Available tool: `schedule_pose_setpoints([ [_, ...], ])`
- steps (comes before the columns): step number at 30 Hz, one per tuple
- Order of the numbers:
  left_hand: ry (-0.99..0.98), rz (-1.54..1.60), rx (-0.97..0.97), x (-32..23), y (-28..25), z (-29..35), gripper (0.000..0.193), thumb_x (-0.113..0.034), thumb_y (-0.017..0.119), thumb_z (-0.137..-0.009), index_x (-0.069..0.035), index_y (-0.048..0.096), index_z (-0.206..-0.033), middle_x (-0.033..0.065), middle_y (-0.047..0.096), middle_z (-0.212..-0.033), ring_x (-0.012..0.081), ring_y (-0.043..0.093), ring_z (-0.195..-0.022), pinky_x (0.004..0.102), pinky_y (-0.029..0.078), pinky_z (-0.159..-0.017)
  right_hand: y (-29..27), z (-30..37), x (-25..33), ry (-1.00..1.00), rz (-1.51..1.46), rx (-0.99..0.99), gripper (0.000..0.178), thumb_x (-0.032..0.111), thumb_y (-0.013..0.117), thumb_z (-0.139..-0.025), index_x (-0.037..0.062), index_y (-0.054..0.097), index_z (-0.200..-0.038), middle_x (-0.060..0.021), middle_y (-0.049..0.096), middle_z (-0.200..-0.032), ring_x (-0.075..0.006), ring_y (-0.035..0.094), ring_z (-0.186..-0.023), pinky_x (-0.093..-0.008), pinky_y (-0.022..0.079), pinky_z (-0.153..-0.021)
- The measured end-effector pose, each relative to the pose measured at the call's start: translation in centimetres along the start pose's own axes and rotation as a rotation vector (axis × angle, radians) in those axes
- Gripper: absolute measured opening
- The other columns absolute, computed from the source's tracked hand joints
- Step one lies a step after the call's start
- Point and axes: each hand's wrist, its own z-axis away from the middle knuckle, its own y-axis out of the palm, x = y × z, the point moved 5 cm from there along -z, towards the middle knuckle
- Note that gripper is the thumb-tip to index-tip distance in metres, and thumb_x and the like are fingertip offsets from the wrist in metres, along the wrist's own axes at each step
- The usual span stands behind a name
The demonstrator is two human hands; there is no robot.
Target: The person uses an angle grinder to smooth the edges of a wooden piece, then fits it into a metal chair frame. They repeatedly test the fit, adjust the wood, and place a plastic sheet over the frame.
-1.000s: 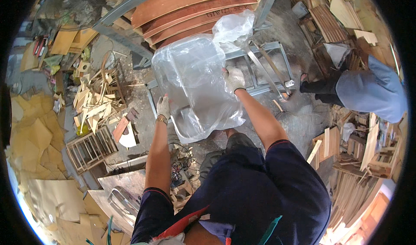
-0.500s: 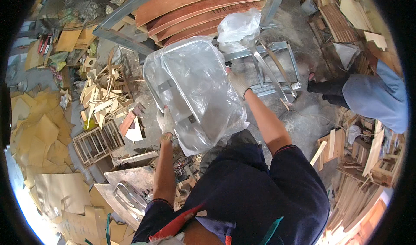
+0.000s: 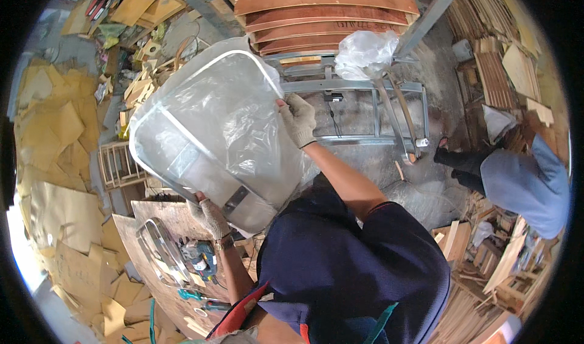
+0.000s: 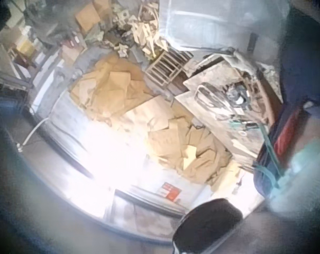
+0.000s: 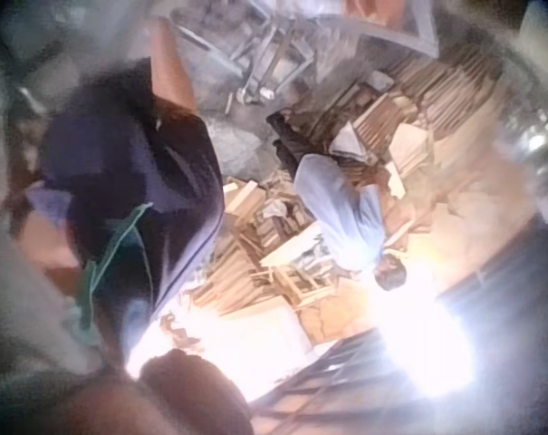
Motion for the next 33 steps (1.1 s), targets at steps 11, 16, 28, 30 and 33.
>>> schedule_pose_setpoints([
  [11, -0.102, -0.229, -0.537, -3.5, -12.8, 5.0, 0.009, -0.012, 0.059, -0.099, -0.003, 0.056, -0.097, 0.0015, 0.053, -0.080, 0.0102, 0.046, -0.070, 0.0250, 0.042, -0.065, -1.0, -14.4, -17.9, 0.774, -0.814, 0.139, 0.015, 0.017, 0.058, -0.096, 0.0061, 0.067, -0.093, -0.0042, 0.066, -0.080, -0.0232, 0.064, -0.069, -0.0362, 0.053, -0.063],
  [16, 0.020, -0.514, -0.641, -6.1, -15.8, 9.8, 0.058, -0.017, 0.074, -0.095, 0.011, 0.050, -0.140, 0.0188, 0.063, -0.127, 0.0231, 0.058, -0.105, 0.0365, 0.046, -0.098, -8.8, -27.3, -21.9, 0.159, -0.676, -0.245, 0.028, 0.026, 0.055, -0.100, 0.0047, 0.064, -0.114, -0.0137, 0.072, -0.105, -0.0268, 0.068, -0.089, -0.0389, 0.056, -0.074],
  [28, -0.167, -0.755, -0.846, -7.1, -18.1, 16.0, 0.050, -0.013, 0.072, -0.095, 0.014, 0.054, -0.132, 0.0142, 0.065, -0.116, 0.0162, 0.058, -0.092, 0.0289, 0.050, -0.081, 3.4, -13.7, -19.1, -0.267, 1.093, 0.612, 0.063, 0.058, 0.044, -0.098, 0.0069, 0.063, -0.129, -0.0235, 0.058, -0.140, -0.0383, 0.053, -0.133, -0.0505, 0.037, -0.114],
  [30, -0.210, -0.681, -0.801, -7.4, -18.1, 16.3, 0.041, -0.011, 0.071, -0.095, 0.011, 0.057, -0.126, 0.0107, 0.063, -0.105, 0.0163, 0.054, -0.086, 0.0289, 0.048, -0.077, 3.5, -15.7, -21.9, -0.036, 0.939, 0.740, 0.070, 0.063, 0.039, -0.099, 0.0087, 0.056, -0.140, -0.0214, 0.052, -0.148, -0.0372, 0.047, -0.139, -0.0491, 0.033, -0.117],
  [33, -0.254, -0.763, -0.835, -7.8, -18.3, 17.4, 0.024, 0.005, 0.060, -0.089, 0.004, 0.059, -0.112, 0.0049, 0.057, -0.099, 0.0154, 0.053, -0.087, 0.0292, 0.047, -0.076, 5.3, -18.5, -25.1, 0.002, 0.926, 0.872, 0.080, 0.073, 0.030, -0.098, 0.0168, 0.047, -0.152, -0.0194, 0.048, -0.153, -0.0370, 0.044, -0.143, -0.0466, 0.031, -0.120],
])
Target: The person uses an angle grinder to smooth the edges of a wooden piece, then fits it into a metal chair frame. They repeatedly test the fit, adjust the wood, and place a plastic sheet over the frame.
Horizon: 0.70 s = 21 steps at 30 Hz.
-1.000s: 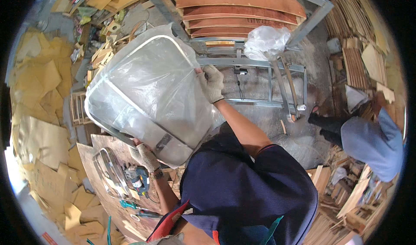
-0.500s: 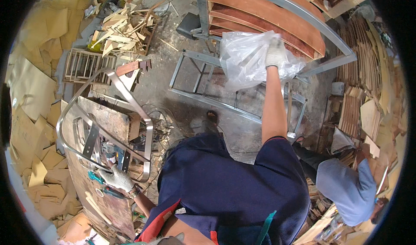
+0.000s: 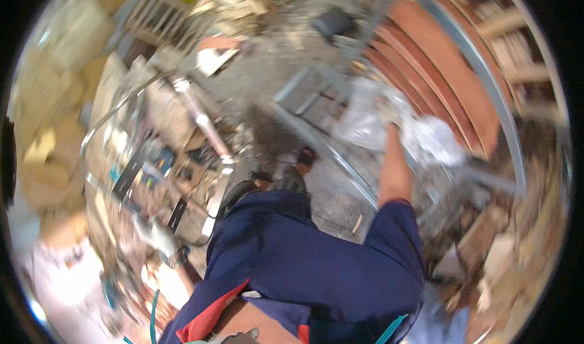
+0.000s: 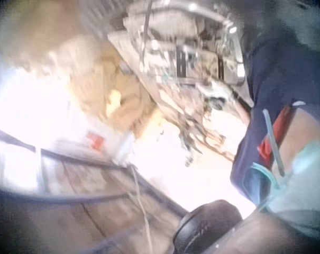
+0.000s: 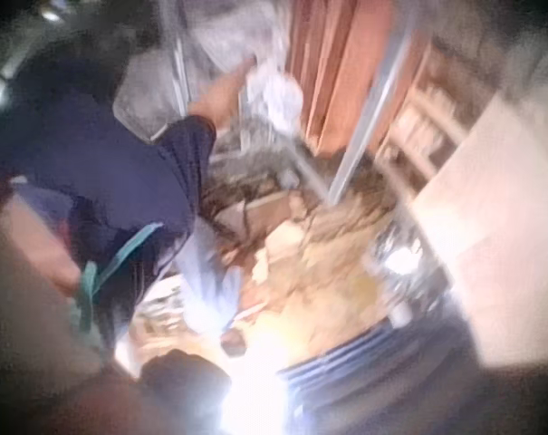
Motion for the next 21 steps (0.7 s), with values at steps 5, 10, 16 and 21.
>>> schedule_pose_setpoints([
  [5, -0.139, -0.053, -0.014, 2.6, -0.7, 1.8, 0.039, 0.011, 0.067, -0.079, 0.007, 0.058, -0.117, 0.0067, 0.061, -0.102, 0.0151, 0.057, -0.100, 0.0277, 0.048, -0.085, -0.2, -3.0, -1.1, -0.100, 0.034, 0.012, 0.070, 0.064, 0.038, -0.099, 0.0143, 0.057, -0.145, -0.0180, 0.057, -0.144, -0.0372, 0.056, -0.132, -0.0463, 0.041, -0.110],
  [10, -0.294, 0.131, -0.138, 6.1, -3.2, 3.2, 0.020, -0.001, 0.073, -0.086, 0.001, 0.055, -0.095, -0.0007, 0.054, -0.078, 0.0092, 0.054, -0.072, 0.0280, 0.046, -0.064, -0.5, -1.4, -1.8, -0.236, 0.099, -0.416, 0.066, 0.055, 0.049, -0.097, -0.0011, 0.067, -0.127, -0.0273, 0.067, -0.124, -0.0421, 0.066, -0.110, -0.0486, 0.050, -0.097],
  [16, -0.578, 0.454, -0.315, 16.3, -10.6, 5.8, 0.024, -0.004, 0.078, -0.085, -0.006, 0.054, -0.091, -0.0042, 0.049, -0.078, 0.0066, 0.047, -0.069, 0.0246, 0.041, -0.062, -1.0, 6.1, 5.3, -0.200, 0.623, -0.424, 0.055, 0.040, 0.058, -0.094, -0.0013, 0.061, -0.130, -0.0233, 0.067, -0.124, -0.0398, 0.065, -0.109, -0.0466, 0.048, -0.100],
  [21, -0.664, 0.552, -0.505, 27.2, -19.4, 7.9, 0.022, 0.003, 0.071, -0.085, -0.008, 0.053, -0.093, -0.0047, 0.047, -0.077, 0.0062, 0.047, -0.065, 0.0241, 0.042, -0.058, 5.8, 21.4, 20.7, -0.454, 0.149, -0.502, 0.044, 0.031, 0.058, -0.098, -0.0021, 0.062, -0.127, -0.0252, 0.068, -0.116, -0.0405, 0.066, -0.103, -0.0464, 0.050, -0.094],
])
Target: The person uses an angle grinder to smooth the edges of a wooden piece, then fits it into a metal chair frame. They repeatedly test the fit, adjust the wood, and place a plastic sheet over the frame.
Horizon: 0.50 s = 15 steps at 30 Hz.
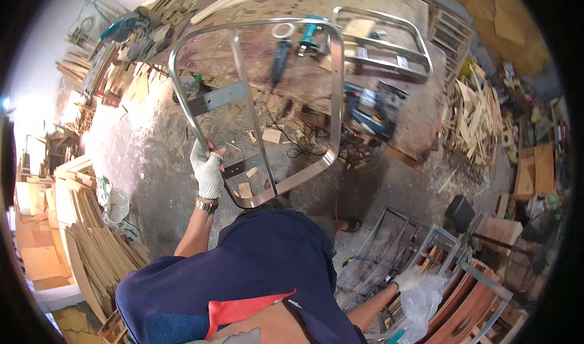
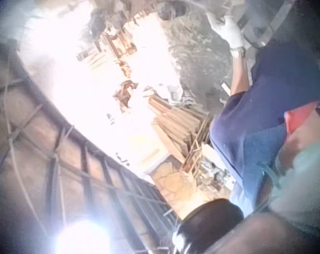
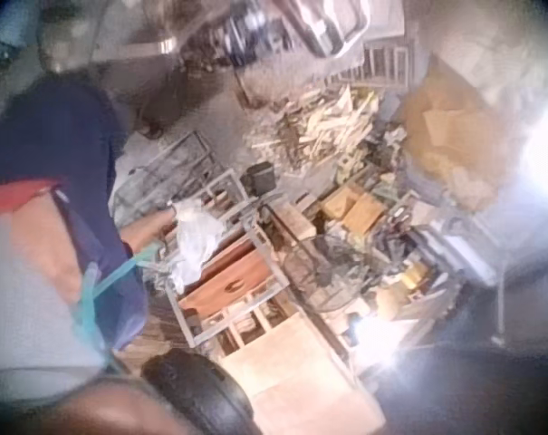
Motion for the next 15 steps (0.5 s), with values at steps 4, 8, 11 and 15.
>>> schedule_pose_setpoints([
  [4, 0.007, 0.249, -0.121, 2.2, -9.0, -5.2, 0.018, 0.006, 0.057, -0.089, -0.009, 0.050, -0.096, -0.0011, 0.051, -0.078, 0.0078, 0.050, -0.050, 0.0226, 0.039, -0.040, 3.5, 12.1, 23.4, -0.318, -0.390, 0.123, 0.033, 0.026, 0.059, -0.101, -0.0032, 0.064, -0.116, -0.0223, 0.068, -0.112, -0.0360, 0.063, -0.104, -0.0422, 0.049, -0.095],
  [8, -0.005, 0.560, -0.251, 4.8, -15.5, -12.2, 0.012, 0.003, 0.053, -0.093, -0.009, 0.049, -0.096, 0.0005, 0.051, -0.074, 0.0101, 0.050, -0.048, 0.0246, 0.040, -0.041, 6.9, 30.7, 45.5, -0.211, -1.117, 1.160, 0.038, 0.027, 0.053, -0.106, 0.0011, 0.058, -0.134, -0.0115, 0.067, -0.122, -0.0182, 0.065, -0.102, -0.0285, 0.050, -0.089],
  [11, -0.097, 0.737, -0.370, 7.6, -16.6, -16.2, 0.010, 0.000, 0.053, -0.095, -0.009, 0.048, -0.095, 0.0018, 0.050, -0.073, 0.0120, 0.049, -0.048, 0.0270, 0.040, -0.041, 4.2, 40.2, 55.2, 0.025, -1.083, 1.773, 0.055, 0.042, 0.055, -0.105, 0.0025, 0.049, -0.143, -0.0137, 0.067, -0.124, -0.0211, 0.067, -0.103, -0.0338, 0.055, -0.087],
  [15, -0.276, 0.872, -0.414, 12.1, -15.6, -21.5, 0.016, -0.006, 0.051, -0.094, -0.009, 0.046, -0.079, 0.0028, 0.044, -0.060, 0.0159, 0.042, -0.048, 0.0334, 0.036, -0.045, 0.6, 45.3, 64.2, 0.020, -1.080, 1.912, 0.053, 0.035, 0.060, -0.103, 0.0021, 0.044, -0.141, -0.0210, 0.066, -0.123, -0.0246, 0.071, -0.094, -0.0365, 0.059, -0.081],
])
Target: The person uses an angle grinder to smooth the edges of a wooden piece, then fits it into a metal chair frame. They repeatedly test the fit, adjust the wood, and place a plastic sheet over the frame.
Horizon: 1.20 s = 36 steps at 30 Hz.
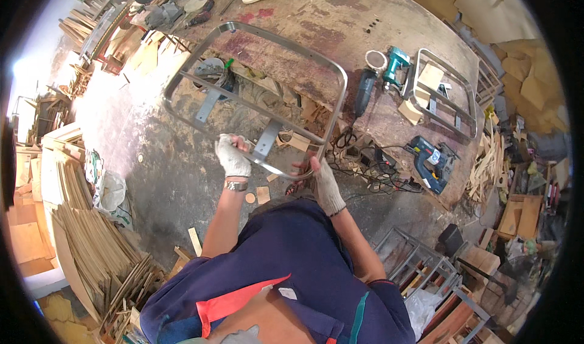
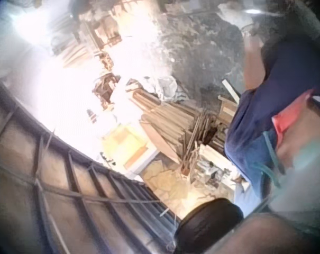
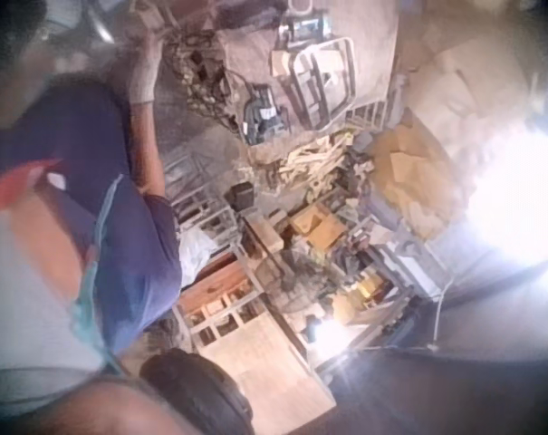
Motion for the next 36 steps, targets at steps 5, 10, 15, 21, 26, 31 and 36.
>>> schedule_pose_setpoints([
  [5, -0.212, -0.021, 0.025, 4.2, 1.3, -6.5, 0.025, -0.017, 0.049, -0.097, -0.009, 0.043, -0.073, 0.0039, 0.041, -0.062, 0.0204, 0.039, -0.054, 0.0386, 0.039, -0.057, 3.4, -7.5, 3.0, -0.201, 0.013, -0.237, 0.039, -0.002, 0.052, -0.094, 0.0011, 0.045, -0.132, -0.0207, 0.066, -0.110, -0.0285, 0.072, -0.081, -0.0405, 0.061, -0.068],
  [10, -0.431, -0.173, -0.013, 7.7, 4.0, -13.8, 0.025, -0.017, 0.049, -0.099, -0.009, 0.048, -0.075, 0.0071, 0.049, -0.068, 0.0276, 0.052, -0.059, 0.0441, 0.049, -0.065, 2.9, -16.2, 5.1, -0.192, -0.104, -0.287, 0.033, -0.008, 0.043, -0.091, 0.0027, 0.047, -0.123, -0.0208, 0.066, -0.110, -0.0297, 0.072, -0.080, -0.0403, 0.061, -0.063],
  [15, -0.607, -0.336, 0.096, 10.4, 6.5, -21.6, 0.024, -0.018, 0.051, -0.100, -0.006, 0.056, -0.081, 0.0099, 0.059, -0.077, 0.0324, 0.065, -0.072, 0.0506, 0.060, -0.078, 2.6, -23.4, 7.6, -0.195, 0.004, -0.369, 0.025, -0.005, 0.036, -0.095, 0.0068, 0.049, -0.113, -0.0196, 0.066, -0.111, -0.0289, 0.072, -0.078, -0.0411, 0.061, -0.063],
  [21, -0.769, -0.469, 0.199, 13.5, 8.1, -27.6, 0.020, -0.021, 0.056, -0.100, -0.002, 0.059, -0.095, 0.0138, 0.068, -0.088, 0.0322, 0.071, -0.090, 0.0524, 0.062, -0.081, 0.6, -30.6, 8.5, -0.205, -0.184, -0.375, 0.019, -0.005, 0.035, -0.097, 0.0079, 0.047, -0.105, -0.0166, 0.066, -0.105, -0.0260, 0.067, -0.071, -0.0406, 0.059, -0.059],
  [26, -0.761, -0.795, 0.161, 12.9, 9.4, -30.9, 0.037, -0.027, 0.060, -0.099, 0.005, 0.057, -0.118, 0.0176, 0.072, -0.094, 0.0301, 0.072, -0.081, 0.0412, 0.063, -0.065, -1.5, -34.0, 7.7, -0.126, -0.143, -0.506, 0.033, -0.010, 0.043, -0.070, 0.0080, 0.049, -0.097, -0.0135, 0.063, -0.098, -0.0297, 0.066, -0.074, -0.0424, 0.055, -0.061],
  [31, -1.083, -1.312, 0.745, 10.0, 12.9, -34.5, 0.051, -0.048, 0.062, -0.099, -0.001, 0.063, -0.119, 0.0181, 0.072, -0.090, 0.0219, 0.068, -0.057, 0.0319, 0.055, -0.046, -3.1, -35.7, 7.5, -0.112, -0.155, -0.755, 0.007, 0.003, 0.045, -0.089, 0.0079, 0.049, -0.091, -0.0086, 0.056, -0.078, -0.0254, 0.060, -0.061, -0.0407, 0.052, -0.053],
  [36, -0.585, -1.428, 0.887, 5.3, 19.5, -43.6, 0.040, -0.044, 0.066, -0.097, -0.005, 0.068, -0.094, 0.0101, 0.071, -0.079, 0.0183, 0.067, -0.058, 0.0315, 0.053, -0.050, -3.6, -35.8, 9.4, -0.144, 0.074, -0.924, 0.010, 0.010, 0.051, -0.089, 0.0063, 0.052, -0.080, -0.0076, 0.054, -0.067, -0.0246, 0.056, -0.056, -0.0395, 0.047, -0.054],
])
